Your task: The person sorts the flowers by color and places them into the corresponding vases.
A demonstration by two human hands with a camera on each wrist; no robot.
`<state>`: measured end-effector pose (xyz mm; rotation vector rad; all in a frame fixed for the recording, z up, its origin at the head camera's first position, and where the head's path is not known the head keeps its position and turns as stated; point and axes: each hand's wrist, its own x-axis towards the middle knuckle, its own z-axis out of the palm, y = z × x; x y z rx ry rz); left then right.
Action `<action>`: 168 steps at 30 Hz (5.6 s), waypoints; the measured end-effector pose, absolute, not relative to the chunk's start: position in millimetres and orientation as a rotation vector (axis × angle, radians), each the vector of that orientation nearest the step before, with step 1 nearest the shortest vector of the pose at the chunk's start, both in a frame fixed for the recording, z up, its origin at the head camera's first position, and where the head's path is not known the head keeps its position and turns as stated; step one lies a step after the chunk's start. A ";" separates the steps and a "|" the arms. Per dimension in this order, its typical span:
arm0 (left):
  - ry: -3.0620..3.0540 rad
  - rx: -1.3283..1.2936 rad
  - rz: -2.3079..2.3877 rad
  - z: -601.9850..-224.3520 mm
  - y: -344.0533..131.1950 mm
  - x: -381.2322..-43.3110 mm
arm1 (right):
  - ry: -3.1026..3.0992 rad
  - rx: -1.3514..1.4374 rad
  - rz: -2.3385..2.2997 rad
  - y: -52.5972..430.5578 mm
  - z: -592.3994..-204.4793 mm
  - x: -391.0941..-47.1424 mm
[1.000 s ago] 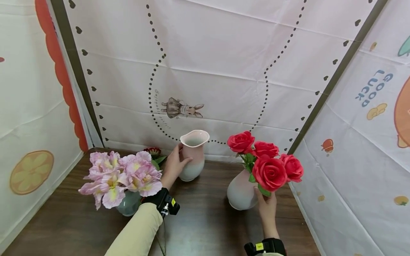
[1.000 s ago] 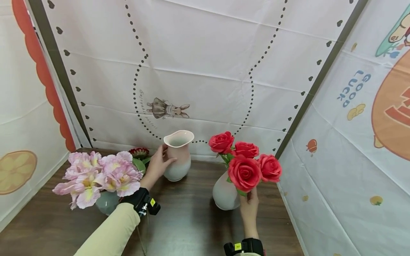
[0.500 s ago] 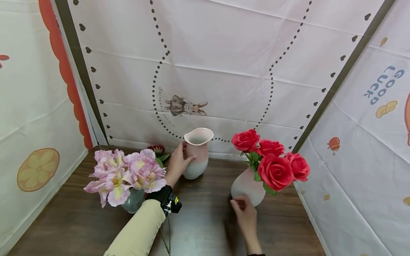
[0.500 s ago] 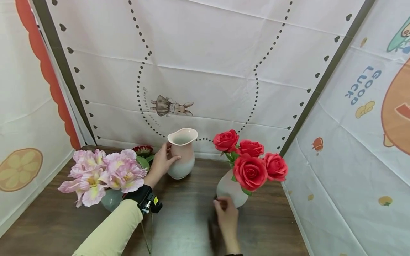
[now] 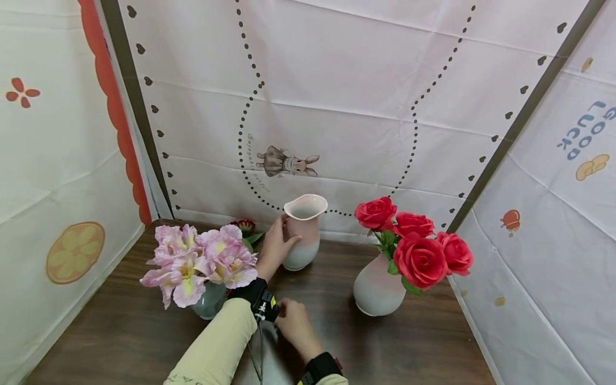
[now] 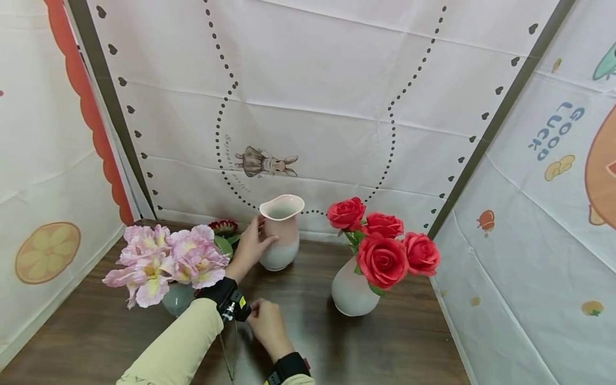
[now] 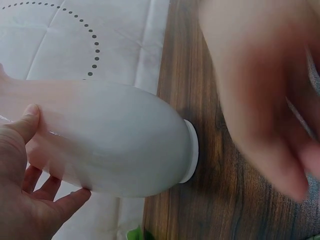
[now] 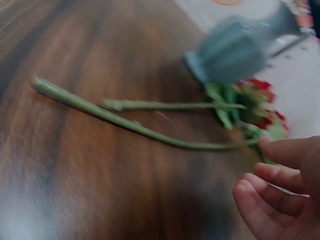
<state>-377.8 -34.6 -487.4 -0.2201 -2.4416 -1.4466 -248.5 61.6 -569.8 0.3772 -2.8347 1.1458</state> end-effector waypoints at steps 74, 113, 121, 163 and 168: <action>-2.491 -0.227 -1.399 -494.1 -36.2 -380.8 | -3.106 -0.048 0.795 283.7 -549.6 -145.9; -2.492 -0.187 -1.452 -496.9 -38.1 -382.8 | -2.078 0.540 1.267 121.0 -366.5 -280.6; -2.506 -0.177 -1.461 -494.5 -39.1 -379.8 | -2.021 0.572 1.228 105.0 -339.4 -303.1; -2.391 -0.255 -1.439 -498.0 -37.2 -378.1 | -2.262 0.292 1.324 80.0 -368.8 -371.6; -2.411 -0.243 -1.432 -499.2 -37.5 -380.0 | -2.242 0.294 1.345 82.3 -377.1 -371.7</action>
